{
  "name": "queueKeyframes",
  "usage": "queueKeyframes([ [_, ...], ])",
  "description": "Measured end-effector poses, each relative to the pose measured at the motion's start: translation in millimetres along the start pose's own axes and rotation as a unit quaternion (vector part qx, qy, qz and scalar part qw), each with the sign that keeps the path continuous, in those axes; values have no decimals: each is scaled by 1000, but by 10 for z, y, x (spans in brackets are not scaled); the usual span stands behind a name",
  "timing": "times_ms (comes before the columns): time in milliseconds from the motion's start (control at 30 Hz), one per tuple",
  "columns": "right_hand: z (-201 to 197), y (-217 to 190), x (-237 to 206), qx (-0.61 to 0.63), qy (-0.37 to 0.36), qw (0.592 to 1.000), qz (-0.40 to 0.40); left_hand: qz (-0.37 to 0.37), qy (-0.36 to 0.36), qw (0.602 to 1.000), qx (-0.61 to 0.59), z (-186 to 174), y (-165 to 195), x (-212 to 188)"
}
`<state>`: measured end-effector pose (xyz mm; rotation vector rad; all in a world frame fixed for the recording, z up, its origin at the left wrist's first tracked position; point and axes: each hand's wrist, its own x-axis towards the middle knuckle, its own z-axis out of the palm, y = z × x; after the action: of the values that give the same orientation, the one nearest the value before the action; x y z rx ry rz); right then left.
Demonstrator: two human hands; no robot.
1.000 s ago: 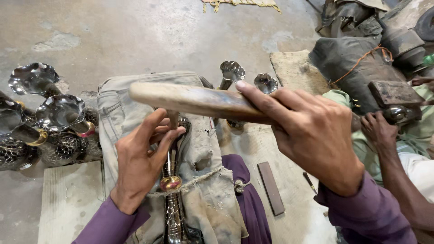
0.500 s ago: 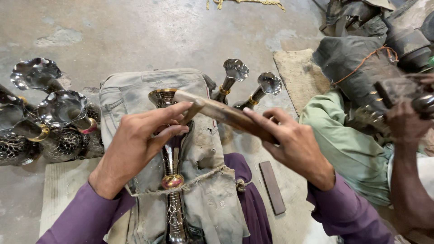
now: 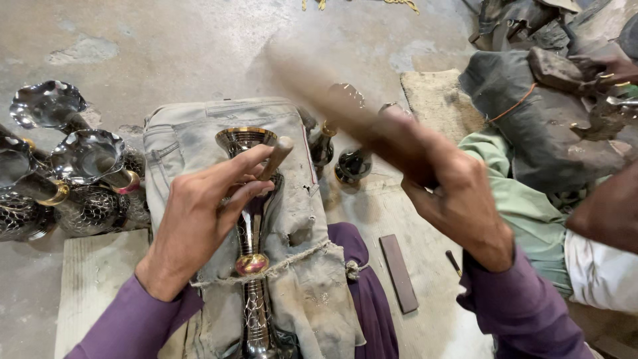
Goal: The person sits on the floor holding a small punch against the engraved body of a brass vase and strikes the punch with a wooden mallet, working the patterned surface. Other finished vases and metal ornaments lie around the workspace.
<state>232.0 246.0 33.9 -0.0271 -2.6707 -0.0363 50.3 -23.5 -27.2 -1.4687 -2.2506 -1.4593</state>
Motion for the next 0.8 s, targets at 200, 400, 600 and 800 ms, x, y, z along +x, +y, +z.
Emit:
queueKeyframes([
  [200,-150,-161,182,-46,60,996,-51,-60,61,992,-94,112,-11,-170],
  [400,-397,-459,420,-22,59,995,-75,-55,129,983,-115,229,-36,-310],
  [600,-470,-535,511,-120,67,984,-115,-60,176,975,-123,295,-25,-377],
  [800,-590,-646,523,-134,33,982,-127,-62,182,976,-102,313,-40,-411],
])
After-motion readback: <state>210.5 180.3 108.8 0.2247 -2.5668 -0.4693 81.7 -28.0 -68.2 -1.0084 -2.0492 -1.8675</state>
